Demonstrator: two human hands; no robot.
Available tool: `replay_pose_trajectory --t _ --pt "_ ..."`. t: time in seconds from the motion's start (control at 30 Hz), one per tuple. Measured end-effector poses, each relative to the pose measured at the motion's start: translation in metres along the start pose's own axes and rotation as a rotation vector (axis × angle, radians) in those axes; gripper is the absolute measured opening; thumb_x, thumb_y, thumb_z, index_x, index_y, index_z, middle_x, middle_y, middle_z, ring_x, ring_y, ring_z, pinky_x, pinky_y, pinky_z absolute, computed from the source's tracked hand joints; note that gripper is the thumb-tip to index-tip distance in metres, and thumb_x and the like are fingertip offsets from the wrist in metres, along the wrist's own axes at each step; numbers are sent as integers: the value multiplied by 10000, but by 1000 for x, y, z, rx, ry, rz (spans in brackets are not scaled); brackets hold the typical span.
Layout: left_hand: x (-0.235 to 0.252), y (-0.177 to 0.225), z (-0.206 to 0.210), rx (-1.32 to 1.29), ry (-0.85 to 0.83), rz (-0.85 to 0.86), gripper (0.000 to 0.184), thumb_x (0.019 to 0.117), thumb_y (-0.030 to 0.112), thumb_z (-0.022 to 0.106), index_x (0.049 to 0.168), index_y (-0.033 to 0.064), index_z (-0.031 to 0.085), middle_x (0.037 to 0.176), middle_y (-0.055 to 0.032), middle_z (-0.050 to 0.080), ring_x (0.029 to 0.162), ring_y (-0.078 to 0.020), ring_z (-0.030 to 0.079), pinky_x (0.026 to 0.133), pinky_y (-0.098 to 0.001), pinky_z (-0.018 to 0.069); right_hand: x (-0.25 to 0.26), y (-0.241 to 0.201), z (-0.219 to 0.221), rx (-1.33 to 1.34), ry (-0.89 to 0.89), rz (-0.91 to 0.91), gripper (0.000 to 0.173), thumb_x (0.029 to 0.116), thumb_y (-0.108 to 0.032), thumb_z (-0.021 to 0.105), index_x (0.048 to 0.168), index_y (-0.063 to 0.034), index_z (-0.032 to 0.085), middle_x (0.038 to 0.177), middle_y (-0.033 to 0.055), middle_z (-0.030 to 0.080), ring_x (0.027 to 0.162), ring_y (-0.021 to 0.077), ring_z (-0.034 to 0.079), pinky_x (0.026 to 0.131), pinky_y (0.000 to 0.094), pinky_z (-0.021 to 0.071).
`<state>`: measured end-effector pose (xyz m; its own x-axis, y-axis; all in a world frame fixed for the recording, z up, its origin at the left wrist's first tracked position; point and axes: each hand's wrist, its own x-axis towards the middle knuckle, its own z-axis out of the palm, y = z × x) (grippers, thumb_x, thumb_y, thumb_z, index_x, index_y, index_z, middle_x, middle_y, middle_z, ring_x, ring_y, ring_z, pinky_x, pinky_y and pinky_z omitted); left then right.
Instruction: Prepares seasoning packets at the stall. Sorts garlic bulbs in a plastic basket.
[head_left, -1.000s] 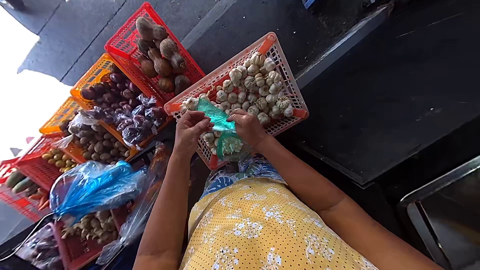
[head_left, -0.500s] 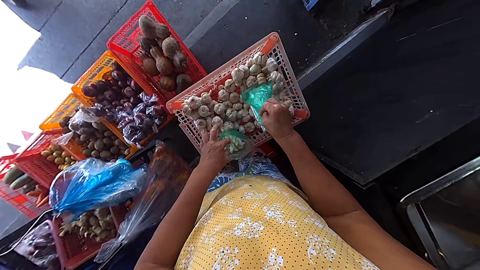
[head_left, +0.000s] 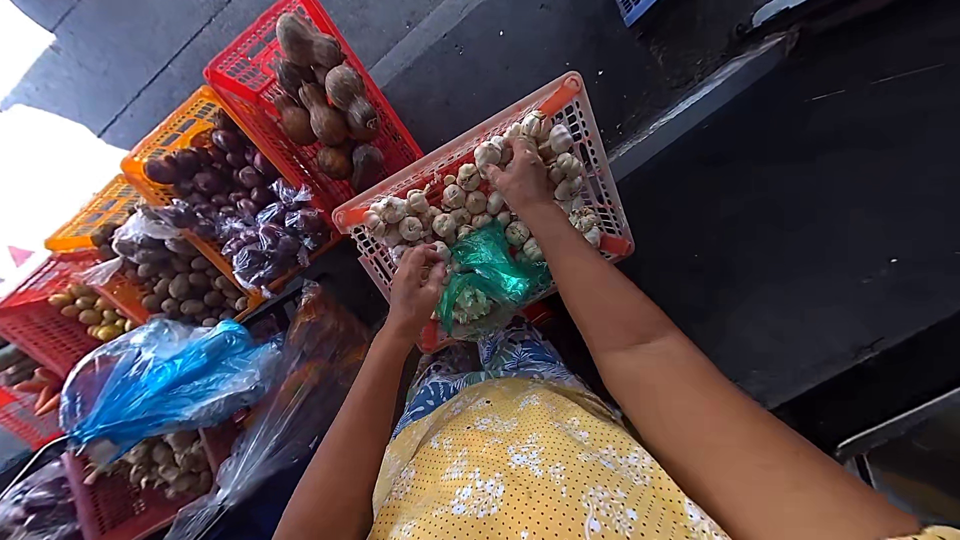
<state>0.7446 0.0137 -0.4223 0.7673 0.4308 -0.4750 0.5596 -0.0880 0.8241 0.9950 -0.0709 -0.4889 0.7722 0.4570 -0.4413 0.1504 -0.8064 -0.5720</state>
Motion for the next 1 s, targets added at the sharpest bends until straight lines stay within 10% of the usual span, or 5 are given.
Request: replay_pose_trajectory --t 0.23,0.43,0.53,0.83,1.0 --pt "96 -1 26 275 -66 108 351 1011 101 563 1334 -33 586 1384 -239 580 1291 -384 560 1099 -525 441 17 -3 9 -129 21 -22 479 861 -245 784 1220 43 651 1311 239 617 1214 366 619 1015 520 515" --pt "163 -1 65 553 -182 101 587 981 79 579 1542 30 410 1609 -200 376 1471 -386 387 1184 -538 346 3 22 -43 -250 261 -169 469 887 -185 737 1302 14 645 1327 256 604 1192 374 627 1002 472 530" --pt "176 -6 79 641 -173 -6 734 958 119 617 1619 126 297 1658 -158 293 1428 -431 404 1083 -619 399 13 35 -45 -314 252 -188 443 881 -133 737 1292 13 658 1356 268 579 1209 384 620 1007 464 531" --pt "185 -1 81 708 -134 -69 493 938 97 653 1421 84 553 1507 -211 446 1345 -457 456 1042 -589 449 23 39 -38 -309 224 -220 501 838 -40 723 1334 -64 659 1399 224 580 1177 351 654 941 471 571" --pt "171 -7 67 454 -115 -21 438 915 89 686 1339 42 587 1238 -211 656 1252 -446 550 1023 -598 468 24 45 -36 -204 303 -360 105 903 -62 704 943 18 759 1110 214 681 1027 296 675 914 387 554"
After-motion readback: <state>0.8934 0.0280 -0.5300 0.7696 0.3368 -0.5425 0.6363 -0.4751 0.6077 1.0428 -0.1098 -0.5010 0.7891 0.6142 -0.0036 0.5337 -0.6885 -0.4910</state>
